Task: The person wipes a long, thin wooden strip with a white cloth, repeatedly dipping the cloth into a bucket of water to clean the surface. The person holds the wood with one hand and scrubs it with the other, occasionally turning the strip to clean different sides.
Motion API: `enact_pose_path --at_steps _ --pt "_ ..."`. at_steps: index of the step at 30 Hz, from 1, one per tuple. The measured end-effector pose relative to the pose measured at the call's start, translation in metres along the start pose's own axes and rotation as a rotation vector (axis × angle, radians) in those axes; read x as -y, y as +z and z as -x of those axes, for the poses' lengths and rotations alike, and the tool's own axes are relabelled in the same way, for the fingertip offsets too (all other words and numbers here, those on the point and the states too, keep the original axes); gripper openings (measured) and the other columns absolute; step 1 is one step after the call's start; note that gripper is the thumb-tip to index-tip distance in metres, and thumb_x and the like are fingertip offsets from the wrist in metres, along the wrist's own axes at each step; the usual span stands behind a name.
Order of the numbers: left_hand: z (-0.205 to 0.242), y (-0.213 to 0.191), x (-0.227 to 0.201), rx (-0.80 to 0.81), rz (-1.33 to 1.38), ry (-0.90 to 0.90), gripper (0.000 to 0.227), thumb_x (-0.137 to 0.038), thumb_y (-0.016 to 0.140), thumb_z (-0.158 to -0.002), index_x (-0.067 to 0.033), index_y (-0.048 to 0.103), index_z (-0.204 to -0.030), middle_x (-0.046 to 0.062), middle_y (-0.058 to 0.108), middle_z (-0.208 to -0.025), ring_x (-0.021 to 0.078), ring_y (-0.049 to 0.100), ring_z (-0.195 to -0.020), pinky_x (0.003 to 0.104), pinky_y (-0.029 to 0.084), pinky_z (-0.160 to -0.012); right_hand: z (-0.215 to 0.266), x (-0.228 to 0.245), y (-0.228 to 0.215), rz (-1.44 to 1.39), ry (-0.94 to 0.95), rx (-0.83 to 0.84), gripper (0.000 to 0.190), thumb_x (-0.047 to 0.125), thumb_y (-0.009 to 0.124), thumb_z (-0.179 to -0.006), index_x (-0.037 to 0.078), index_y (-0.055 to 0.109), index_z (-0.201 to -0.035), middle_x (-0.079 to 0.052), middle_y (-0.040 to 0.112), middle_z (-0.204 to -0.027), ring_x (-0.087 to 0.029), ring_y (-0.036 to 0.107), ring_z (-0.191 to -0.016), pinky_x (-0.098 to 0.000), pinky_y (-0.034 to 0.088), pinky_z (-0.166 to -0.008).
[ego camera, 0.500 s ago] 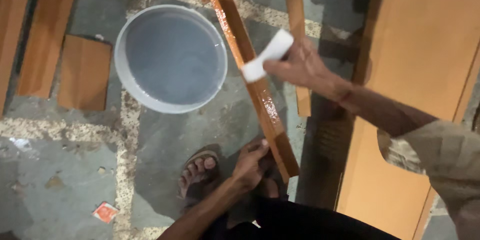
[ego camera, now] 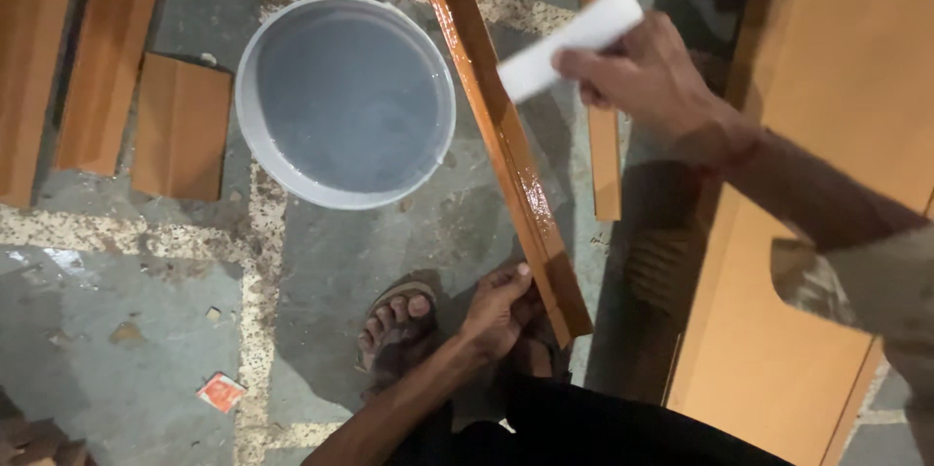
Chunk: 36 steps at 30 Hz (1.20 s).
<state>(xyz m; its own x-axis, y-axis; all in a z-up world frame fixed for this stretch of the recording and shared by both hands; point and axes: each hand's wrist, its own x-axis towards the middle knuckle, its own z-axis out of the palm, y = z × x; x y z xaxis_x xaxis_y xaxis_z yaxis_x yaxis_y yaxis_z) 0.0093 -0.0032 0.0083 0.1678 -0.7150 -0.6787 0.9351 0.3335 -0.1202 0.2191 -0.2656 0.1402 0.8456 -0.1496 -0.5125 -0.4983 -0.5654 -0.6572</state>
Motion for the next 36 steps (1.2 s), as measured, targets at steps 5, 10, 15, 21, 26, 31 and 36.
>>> enact_pose_path --at_steps 5,10,15,21,26,31,36 --pt "0.001 0.002 -0.001 -0.050 -0.044 -0.019 0.028 -0.021 0.064 -0.102 0.0001 0.064 -0.121 0.009 0.071 -0.113 0.0254 0.070 -0.103 0.044 0.060 -0.094 -0.046 0.000 0.023 -0.050 -0.115 -0.070 0.033 0.026 0.071 -0.099 -0.006 0.075 -0.107 -0.010 0.072 -0.076 -0.012 0.067 -0.056 -0.0255 0.052 -0.044" --pt "0.005 0.008 -0.007 -0.050 -0.061 -0.031 0.030 -0.022 0.063 -0.100 0.0005 0.066 -0.120 0.011 0.072 -0.112 0.0266 0.070 -0.103 0.044 0.060 -0.093 -0.066 0.001 0.043 0.031 -0.401 -0.183 0.030 0.019 0.076 -0.098 -0.009 0.077 -0.109 -0.013 0.077 -0.087 -0.017 0.074 -0.071 -0.0256 0.058 -0.058" --pt "0.003 0.004 -0.005 -0.063 -0.044 -0.039 0.028 -0.020 0.063 -0.104 0.0028 0.064 -0.120 0.011 0.070 -0.112 0.0268 0.070 -0.103 0.045 0.060 -0.094 -0.062 -0.018 0.046 0.011 -0.170 -0.030 0.035 0.022 0.074 -0.092 -0.007 0.071 -0.113 -0.014 0.076 -0.093 -0.019 0.076 -0.074 -0.0292 0.064 -0.056" --pt "0.001 -0.006 -0.001 -0.049 -0.025 -0.037 0.029 -0.021 0.059 -0.104 0.0012 0.064 -0.122 0.013 0.070 -0.112 0.0283 0.069 -0.102 0.047 0.059 -0.092 0.001 -0.042 0.048 -0.072 -0.025 0.204 0.039 0.025 0.073 -0.083 -0.004 0.071 -0.109 -0.017 0.078 -0.089 -0.021 0.077 -0.063 -0.0308 0.063 -0.044" --pt "0.002 -0.008 -0.004 -0.062 -0.022 -0.017 0.033 -0.022 0.059 -0.104 0.0023 0.062 -0.126 0.012 0.071 -0.117 0.0257 0.069 -0.107 0.043 0.058 -0.097 0.036 -0.035 0.044 0.293 -0.034 0.372 0.042 0.031 0.075 -0.083 -0.004 0.075 -0.107 -0.020 0.078 -0.081 -0.023 0.075 -0.058 -0.0328 0.058 -0.046" --pt "0.004 -0.008 -0.003 -0.052 -0.016 -0.029 0.034 -0.023 0.058 -0.103 0.0013 0.061 -0.127 0.011 0.070 -0.117 0.0262 0.070 -0.107 0.044 0.059 -0.098 0.003 -0.011 0.013 0.115 -0.204 0.153 0.046 0.027 0.071 -0.090 -0.008 0.065 -0.118 -0.020 0.075 -0.095 -0.021 0.076 -0.067 -0.0303 0.061 -0.049" --pt "0.002 -0.011 -0.001 -0.028 0.022 0.001 0.030 -0.021 0.059 -0.105 -0.0002 0.062 -0.126 0.010 0.070 -0.118 0.0262 0.070 -0.107 0.043 0.059 -0.098 -0.061 -0.004 0.019 0.028 -0.196 -0.061 0.047 0.030 0.070 -0.101 -0.004 0.060 -0.132 -0.019 0.075 -0.101 -0.023 0.075 -0.078 -0.0324 0.064 -0.064"
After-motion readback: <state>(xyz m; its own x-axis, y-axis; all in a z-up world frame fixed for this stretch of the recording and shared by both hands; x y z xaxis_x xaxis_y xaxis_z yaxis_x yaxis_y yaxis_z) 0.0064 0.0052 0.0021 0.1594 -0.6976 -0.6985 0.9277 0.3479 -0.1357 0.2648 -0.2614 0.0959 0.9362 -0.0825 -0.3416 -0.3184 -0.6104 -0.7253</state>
